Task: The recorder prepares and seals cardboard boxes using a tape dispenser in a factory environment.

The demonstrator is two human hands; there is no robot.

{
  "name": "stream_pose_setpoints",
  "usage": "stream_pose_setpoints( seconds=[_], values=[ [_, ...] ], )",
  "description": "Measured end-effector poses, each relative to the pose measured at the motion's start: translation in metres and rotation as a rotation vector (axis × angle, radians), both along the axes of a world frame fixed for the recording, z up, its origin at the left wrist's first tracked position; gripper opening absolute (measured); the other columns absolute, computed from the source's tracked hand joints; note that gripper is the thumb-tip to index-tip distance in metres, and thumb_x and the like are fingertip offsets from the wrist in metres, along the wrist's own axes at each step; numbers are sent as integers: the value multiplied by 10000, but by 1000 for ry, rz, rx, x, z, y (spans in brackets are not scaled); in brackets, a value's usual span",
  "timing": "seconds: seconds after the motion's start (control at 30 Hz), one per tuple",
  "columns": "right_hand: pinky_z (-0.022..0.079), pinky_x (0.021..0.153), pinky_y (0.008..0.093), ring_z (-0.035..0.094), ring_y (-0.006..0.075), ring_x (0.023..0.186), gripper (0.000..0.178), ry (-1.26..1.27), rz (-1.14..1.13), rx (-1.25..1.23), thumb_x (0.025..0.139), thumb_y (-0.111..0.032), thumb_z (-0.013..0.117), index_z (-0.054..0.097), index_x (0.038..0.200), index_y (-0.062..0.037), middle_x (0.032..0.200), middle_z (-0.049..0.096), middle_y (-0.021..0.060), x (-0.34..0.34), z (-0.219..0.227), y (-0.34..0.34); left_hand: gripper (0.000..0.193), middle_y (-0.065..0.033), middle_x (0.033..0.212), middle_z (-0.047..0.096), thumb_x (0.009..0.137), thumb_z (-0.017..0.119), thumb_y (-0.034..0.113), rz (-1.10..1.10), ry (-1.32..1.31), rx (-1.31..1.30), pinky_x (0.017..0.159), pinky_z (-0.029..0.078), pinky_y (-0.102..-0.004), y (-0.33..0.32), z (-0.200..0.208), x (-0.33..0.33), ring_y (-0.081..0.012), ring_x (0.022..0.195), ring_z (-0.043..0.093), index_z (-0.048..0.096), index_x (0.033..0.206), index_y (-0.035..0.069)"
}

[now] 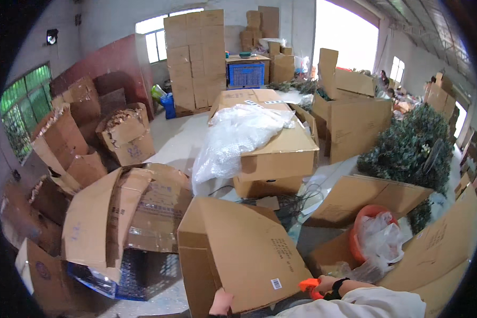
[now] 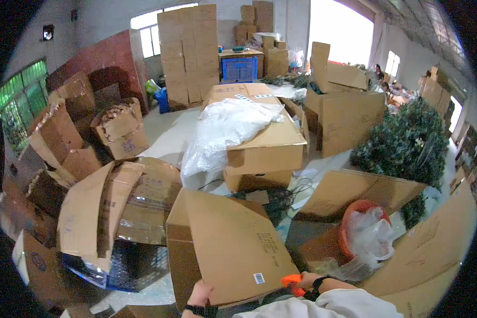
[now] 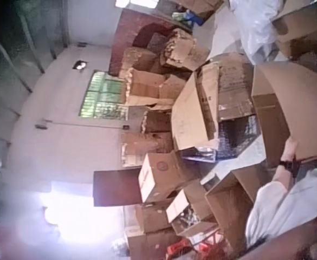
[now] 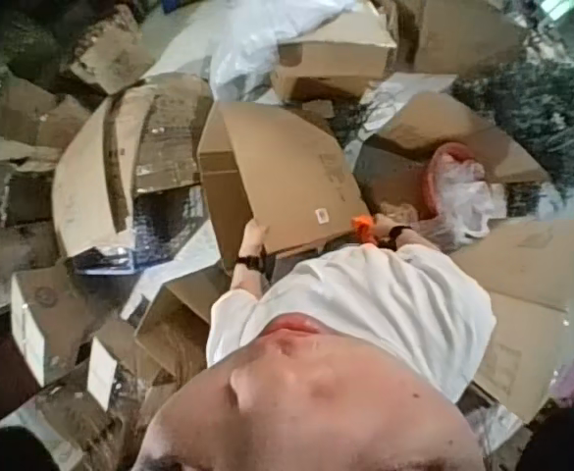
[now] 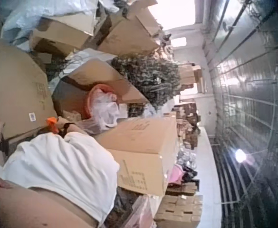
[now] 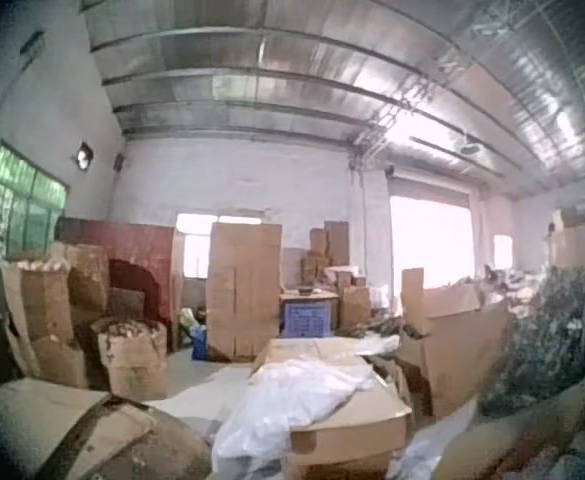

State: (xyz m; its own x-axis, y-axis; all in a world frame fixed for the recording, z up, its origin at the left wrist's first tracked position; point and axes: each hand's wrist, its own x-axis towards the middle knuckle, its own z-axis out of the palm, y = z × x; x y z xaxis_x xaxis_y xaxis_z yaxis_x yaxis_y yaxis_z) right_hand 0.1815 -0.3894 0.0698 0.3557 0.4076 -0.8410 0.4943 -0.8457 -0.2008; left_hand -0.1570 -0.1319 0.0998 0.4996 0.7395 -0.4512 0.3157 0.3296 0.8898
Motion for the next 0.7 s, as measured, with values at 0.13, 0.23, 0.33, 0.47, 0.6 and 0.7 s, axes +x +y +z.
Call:
stream_pose_setpoints(
  seconds=[0.13, 0.23, 0.33, 0.47, 0.6, 0.7],
  values=[
    [498, 661, 310, 621, 220, 822, 674, 61, -62, 29, 655, -419, 681, 506, 1129, 27, 965, 615, 160, -17, 22, 7, 262, -86, 905, 629, 757, 560, 56, -161, 124, 8, 692, 470, -292, 63, 31, -10, -156, 802, 584, 592, 1001, -35],
    [491, 636, 323, 624, 231, 798, 710, 85, -307, 14, 647, -426, 691, 492, 1139, 44, 927, 623, 163, -14, 24, 1, 316, -113, 957, 641, 751, 582, 91, -232, 103, 109, 758, 470, -326, 52, 159, 4, -209, 848, 596, 580, 1045, -26],
    [484, 591, 334, 627, 229, 715, 686, 95, -512, 62, 651, -424, 697, 505, 1127, 32, 853, 633, 145, -10, -7, -19, 306, -183, 947, 632, 769, 551, 184, -367, 306, 358, 757, 472, -356, 85, 195, -9, -278, 869, 605, 598, 1010, 1],
    [483, 616, 331, 624, 226, 745, 477, 166, -298, 181, 681, -303, 690, 556, 1028, -4, 871, 628, 123, 10, -94, -67, 297, -115, 939, 648, 760, 594, 104, -240, 513, 378, 702, 477, -318, 95, 279, -36, -179, 827, 610, 581, 1032, -15],
    [480, 653, 334, 616, 220, 772, 339, 158, 31, 299, 695, -241, 664, 591, 945, -25, 878, 618, 114, 30, -137, -73, 306, -108, 926, 649, 768, 602, 122, -135, 661, 336, 715, 473, -310, 50, 368, -34, -167, 831, 609, 571, 1037, -20],
    [475, 682, 343, 605, 223, 821, 357, 183, 146, 315, 714, -254, 650, 580, 984, -30, 926, 609, 115, 45, -163, -64, 331, -109, 931, 647, 769, 598, 119, -156, 762, 607, 721, 472, -306, 19, 411, -52, -168, 838, 607, 553, 1066, -18]
  ],
)
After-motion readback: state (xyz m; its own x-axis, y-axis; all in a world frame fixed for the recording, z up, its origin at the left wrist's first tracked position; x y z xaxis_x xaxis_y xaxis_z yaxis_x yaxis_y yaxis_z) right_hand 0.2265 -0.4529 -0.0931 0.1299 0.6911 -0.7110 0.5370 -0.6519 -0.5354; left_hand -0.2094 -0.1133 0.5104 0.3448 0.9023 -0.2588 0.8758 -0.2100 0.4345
